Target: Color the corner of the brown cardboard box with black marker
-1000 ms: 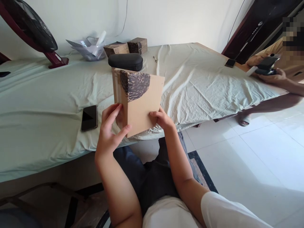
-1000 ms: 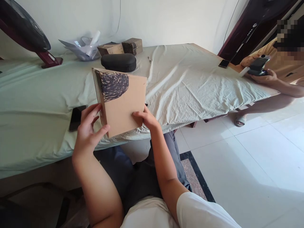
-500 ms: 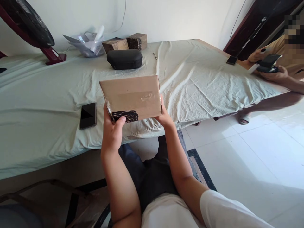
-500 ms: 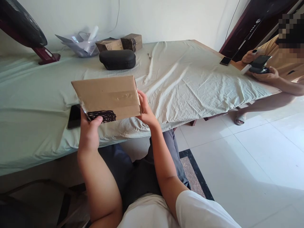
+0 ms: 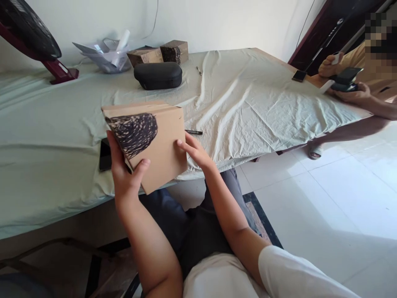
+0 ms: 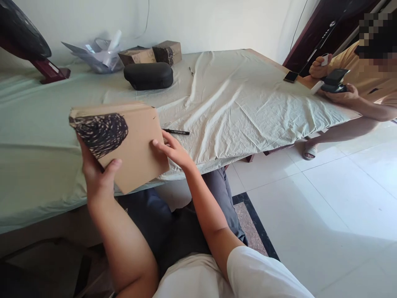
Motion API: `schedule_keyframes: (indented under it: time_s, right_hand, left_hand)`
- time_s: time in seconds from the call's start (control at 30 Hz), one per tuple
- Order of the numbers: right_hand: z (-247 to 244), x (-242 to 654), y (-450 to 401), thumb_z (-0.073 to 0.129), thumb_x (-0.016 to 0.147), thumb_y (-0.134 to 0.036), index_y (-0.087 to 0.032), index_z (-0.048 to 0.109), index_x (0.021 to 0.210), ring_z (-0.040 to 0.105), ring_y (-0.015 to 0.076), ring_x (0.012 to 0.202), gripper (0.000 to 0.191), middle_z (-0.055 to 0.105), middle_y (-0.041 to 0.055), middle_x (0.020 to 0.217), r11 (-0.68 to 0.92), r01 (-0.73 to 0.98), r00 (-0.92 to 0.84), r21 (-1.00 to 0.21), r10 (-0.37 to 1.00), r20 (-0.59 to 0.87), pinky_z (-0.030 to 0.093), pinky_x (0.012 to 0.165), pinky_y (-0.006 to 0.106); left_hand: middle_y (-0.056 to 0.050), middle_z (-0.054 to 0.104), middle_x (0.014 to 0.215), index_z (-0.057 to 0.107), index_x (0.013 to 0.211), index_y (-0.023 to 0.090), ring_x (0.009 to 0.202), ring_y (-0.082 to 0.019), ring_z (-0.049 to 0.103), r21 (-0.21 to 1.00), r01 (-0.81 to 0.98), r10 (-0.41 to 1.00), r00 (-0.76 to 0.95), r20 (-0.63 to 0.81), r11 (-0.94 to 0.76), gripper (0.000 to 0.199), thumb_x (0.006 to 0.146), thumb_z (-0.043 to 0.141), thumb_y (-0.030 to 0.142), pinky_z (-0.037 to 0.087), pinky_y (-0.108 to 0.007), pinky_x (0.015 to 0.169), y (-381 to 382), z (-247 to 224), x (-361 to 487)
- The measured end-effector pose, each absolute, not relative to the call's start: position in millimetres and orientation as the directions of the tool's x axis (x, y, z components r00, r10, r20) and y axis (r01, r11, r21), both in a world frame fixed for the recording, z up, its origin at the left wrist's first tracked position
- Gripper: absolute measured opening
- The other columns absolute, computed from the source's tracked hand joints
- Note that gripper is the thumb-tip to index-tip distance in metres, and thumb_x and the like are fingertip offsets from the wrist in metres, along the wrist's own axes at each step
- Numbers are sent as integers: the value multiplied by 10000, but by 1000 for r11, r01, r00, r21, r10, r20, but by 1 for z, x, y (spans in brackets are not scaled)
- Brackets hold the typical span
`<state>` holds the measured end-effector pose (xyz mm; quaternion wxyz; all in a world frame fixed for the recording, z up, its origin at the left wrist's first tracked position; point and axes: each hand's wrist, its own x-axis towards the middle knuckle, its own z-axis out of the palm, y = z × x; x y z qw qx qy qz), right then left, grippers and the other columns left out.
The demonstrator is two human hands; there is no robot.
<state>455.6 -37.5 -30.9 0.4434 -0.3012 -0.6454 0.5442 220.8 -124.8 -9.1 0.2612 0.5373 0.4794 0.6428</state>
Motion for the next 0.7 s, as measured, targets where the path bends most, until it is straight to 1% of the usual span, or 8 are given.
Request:
schedule_keyframes:
  time_s: [0.07, 0.13, 0.2, 0.27, 0.33, 0.4, 0.57, 0.7]
  right_hand:
    - [-31, 454, -29, 466, 1166, -638, -298, 616, 1706, 603, 298, 1593, 655, 568, 112, 1823, 239, 13, -387, -971, 896, 216, 542, 1313, 486]
    - [-32, 450, -11, 423, 1202, -487, -264, 580, 1734, 546, 297, 1629, 598, 500, 153, 1853, 256, 279, -228, -926, 954, 195, 496, 1338, 488]
    - [-32, 444, 11, 496, 1180, -347, -219, 563, 1746, 429, 368, 1687, 584, 478, 189, 1850, 200, 648, -113, -735, 980, 167, 351, 1411, 587]
    - [-33, 436, 33, 503, 1172, -266, -177, 558, 1740, 399, 442, 1658, 578, 513, 233, 1798, 187, 853, -174, -487, 982, 72, 267, 1396, 698]
    - [-35, 428, 49, 398, 1187, -199, -120, 628, 1640, 441, 454, 1592, 514, 557, 270, 1725, 288, 907, -298, -308, 954, 16, 322, 1330, 644]
    - [-38, 424, 57, 307, 1168, -104, -104, 641, 1587, 482, 426, 1549, 536, 573, 280, 1688, 376, 897, -388, -231, 922, -7, 374, 1259, 556]
    - [-43, 427, 61, 273, 1209, -171, -170, 575, 1641, 672, 386, 1326, 527, 630, 265, 1579, 388, 892, -404, -233, 915, -22, 501, 1037, 460]
    - [-38, 432, 68, 228, 1225, -220, -193, 542, 1646, 763, 347, 1072, 526, 694, 268, 1485, 337, 907, -358, -253, 933, -43, 549, 881, 444]
  left_hand:
    - [-133, 512, 1854, 523, 1743, 268, 1775, -440, 414, 882, 176, 807, -357, 471, -437, 1185, 708, 1044, 514, 272, -558, 1502, -122, -16, 217]
    - [-132, 578, 1797, 545, 1710, 273, 1718, -440, 498, 889, 139, 795, -402, 454, -437, 1103, 745, 1003, 548, 343, -581, 1473, -120, -23, 216]
    - [-134, 629, 1739, 554, 1689, 262, 1685, -426, 538, 900, 105, 801, -422, 426, -424, 1023, 792, 967, 531, 372, -576, 1457, -118, -27, 215]
    - [-136, 675, 1671, 564, 1675, 242, 1664, -410, 560, 910, 87, 805, -437, 401, -406, 956, 832, 939, 492, 392, -558, 1444, -117, -29, 214]
    - [-124, 716, 1602, 583, 1656, 241, 1636, -403, 589, 918, 81, 799, -467, 379, -388, 915, 842, 925, 480, 410, -559, 1432, -115, -30, 213]
    - [-112, 733, 1566, 594, 1647, 249, 1615, -399, 607, 923, 78, 793, -488, 365, -377, 902, 837, 915, 484, 416, -575, 1426, -113, -32, 213]
    - [-119, 738, 1555, 611, 1634, 254, 1562, -411, 650, 912, 76, 760, -528, 380, -403, 934, 804, 895, 575, 468, -572, 1389, -104, -38, 219]
    - [-118, 753, 1537, 612, 1611, 241, 1535, -398, 674, 905, 52, 767, -512, 387, -422, 868, 826, 886, 491, 504, -541, 1354, -101, -41, 226]
